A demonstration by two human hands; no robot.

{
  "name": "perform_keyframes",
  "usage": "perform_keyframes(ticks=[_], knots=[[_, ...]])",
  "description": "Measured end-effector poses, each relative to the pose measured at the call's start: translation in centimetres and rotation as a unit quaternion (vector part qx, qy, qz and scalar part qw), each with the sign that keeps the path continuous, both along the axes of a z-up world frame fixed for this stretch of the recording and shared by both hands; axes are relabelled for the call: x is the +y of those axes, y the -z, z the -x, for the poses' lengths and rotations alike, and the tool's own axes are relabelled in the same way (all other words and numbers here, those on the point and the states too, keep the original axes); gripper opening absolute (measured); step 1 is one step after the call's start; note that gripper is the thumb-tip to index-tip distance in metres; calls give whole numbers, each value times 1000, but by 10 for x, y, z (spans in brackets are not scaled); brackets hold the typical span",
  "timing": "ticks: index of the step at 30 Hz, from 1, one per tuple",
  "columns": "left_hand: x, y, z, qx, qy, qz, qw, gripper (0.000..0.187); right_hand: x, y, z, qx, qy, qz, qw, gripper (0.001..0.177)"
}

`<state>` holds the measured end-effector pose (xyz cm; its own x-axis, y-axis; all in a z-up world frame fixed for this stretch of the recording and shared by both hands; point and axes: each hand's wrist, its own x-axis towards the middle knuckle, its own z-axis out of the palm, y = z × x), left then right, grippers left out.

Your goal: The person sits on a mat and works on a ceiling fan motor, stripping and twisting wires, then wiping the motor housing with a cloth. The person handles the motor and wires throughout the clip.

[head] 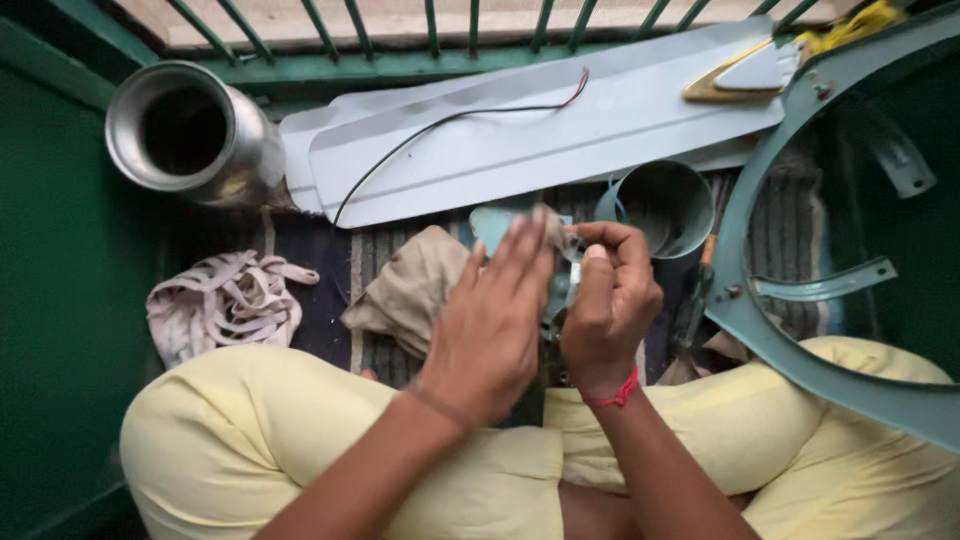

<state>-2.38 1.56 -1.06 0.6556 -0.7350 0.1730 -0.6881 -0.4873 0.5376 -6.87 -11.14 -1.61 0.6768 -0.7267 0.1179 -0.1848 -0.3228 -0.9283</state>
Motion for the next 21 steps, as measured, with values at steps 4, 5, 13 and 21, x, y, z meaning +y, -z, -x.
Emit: perform_keyframes(ticks=[4,5,13,21], knots=[[-44,23,-47,53,11,40,998,51,2,0,-1,-44,-11,42,998,24],[-52,26,-52,56,24,56,997,50,2,0,-1,-39,-1,34,999,24],[-8,-6,5,197,-94,120,968,57,5,0,-1,-79,-27,3,996,21],[14,19,17,172,-109,27,979,55,1,5,3,-55,-24,-2,998,22]])
